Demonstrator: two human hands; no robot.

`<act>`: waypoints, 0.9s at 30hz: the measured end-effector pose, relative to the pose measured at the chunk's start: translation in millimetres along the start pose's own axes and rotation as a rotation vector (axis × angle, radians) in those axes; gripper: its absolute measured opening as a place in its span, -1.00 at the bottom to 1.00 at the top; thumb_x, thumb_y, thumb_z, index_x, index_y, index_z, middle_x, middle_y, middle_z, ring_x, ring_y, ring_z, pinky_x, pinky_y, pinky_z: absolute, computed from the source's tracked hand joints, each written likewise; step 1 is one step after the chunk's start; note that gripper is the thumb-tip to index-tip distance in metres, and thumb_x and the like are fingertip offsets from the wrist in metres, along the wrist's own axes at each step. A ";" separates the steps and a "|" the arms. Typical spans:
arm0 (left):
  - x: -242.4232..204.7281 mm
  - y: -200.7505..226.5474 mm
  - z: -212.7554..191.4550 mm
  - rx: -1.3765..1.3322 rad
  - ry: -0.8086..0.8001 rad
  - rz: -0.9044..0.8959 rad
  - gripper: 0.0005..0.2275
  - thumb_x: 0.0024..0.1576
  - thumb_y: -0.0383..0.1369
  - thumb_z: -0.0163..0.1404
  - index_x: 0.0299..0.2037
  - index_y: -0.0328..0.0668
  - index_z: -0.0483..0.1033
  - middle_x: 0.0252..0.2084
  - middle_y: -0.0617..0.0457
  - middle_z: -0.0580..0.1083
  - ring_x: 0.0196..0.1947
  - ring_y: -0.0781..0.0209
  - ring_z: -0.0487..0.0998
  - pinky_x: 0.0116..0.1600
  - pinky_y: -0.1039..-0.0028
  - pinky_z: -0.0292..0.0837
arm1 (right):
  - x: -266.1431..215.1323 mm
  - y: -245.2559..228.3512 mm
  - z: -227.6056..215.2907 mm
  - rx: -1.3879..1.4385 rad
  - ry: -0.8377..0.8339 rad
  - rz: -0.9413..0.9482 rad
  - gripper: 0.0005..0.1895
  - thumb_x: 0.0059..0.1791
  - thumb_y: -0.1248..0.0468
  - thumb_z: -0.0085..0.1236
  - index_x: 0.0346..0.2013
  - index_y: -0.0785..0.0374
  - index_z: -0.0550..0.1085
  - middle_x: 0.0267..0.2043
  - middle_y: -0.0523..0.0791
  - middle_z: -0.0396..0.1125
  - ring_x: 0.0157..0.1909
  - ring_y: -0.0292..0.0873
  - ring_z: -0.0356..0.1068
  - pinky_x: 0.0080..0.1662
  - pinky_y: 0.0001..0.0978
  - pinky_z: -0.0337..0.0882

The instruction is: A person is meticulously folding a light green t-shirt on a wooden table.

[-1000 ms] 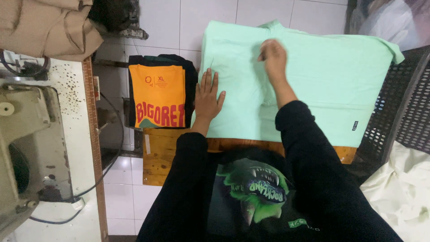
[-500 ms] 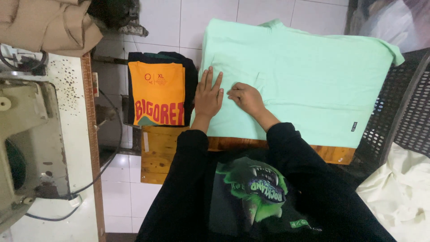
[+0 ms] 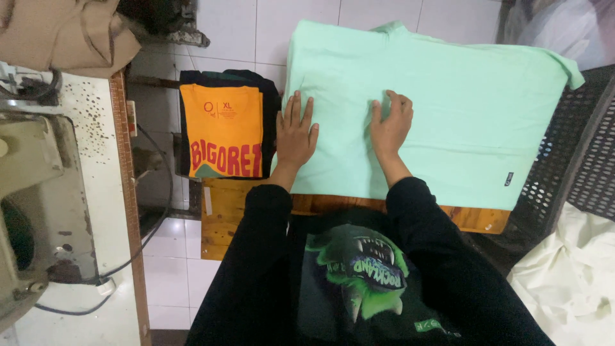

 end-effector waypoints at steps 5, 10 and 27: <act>19.7 -24.3 22.8 -0.136 -0.070 -0.145 -0.52 0.13 -0.16 -0.25 0.24 -0.02 -0.06 0.24 0.03 0.04 0.20 0.14 0.05 0.12 0.12 -0.03 | 6.4 13.2 18.7 -0.338 -0.319 0.027 -0.69 -0.10 0.15 0.03 -0.08 0.07 0.32 -0.28 -0.19 0.23 -0.13 -0.11 0.21 -0.12 -0.22 0.12; 79.9 -40.9 11.6 -0.198 -0.038 -0.009 -0.83 -0.13 -0.41 0.09 -0.37 -0.07 0.38 -0.35 0.06 0.20 -0.32 0.06 0.21 -0.34 0.35 0.17 | 12.8 25.5 18.4 0.103 -0.283 0.065 -0.91 -0.22 0.21 0.15 -0.42 0.04 0.49 -0.47 -0.24 0.20 -0.43 -0.26 0.20 -0.33 -0.44 0.20; -20.4 -51.9 -52.1 -0.859 -0.289 -0.079 -0.86 -0.09 -0.54 0.01 -0.37 -0.07 0.51 -0.19 0.08 0.45 -0.24 0.12 0.35 -0.06 0.39 0.20 | -89.0 -29.4 -45.4 0.061 -0.313 -0.595 -0.86 -0.27 0.36 0.17 -0.47 0.06 0.47 -0.24 -0.18 0.31 -0.18 -0.10 0.23 -0.13 -0.33 0.23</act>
Point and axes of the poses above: each hand's wrist, its own x-axis towards the middle knuckle, its own z-axis out of the palm, y = z × x, the point moved 7 cm from there along x, towards the middle knuckle
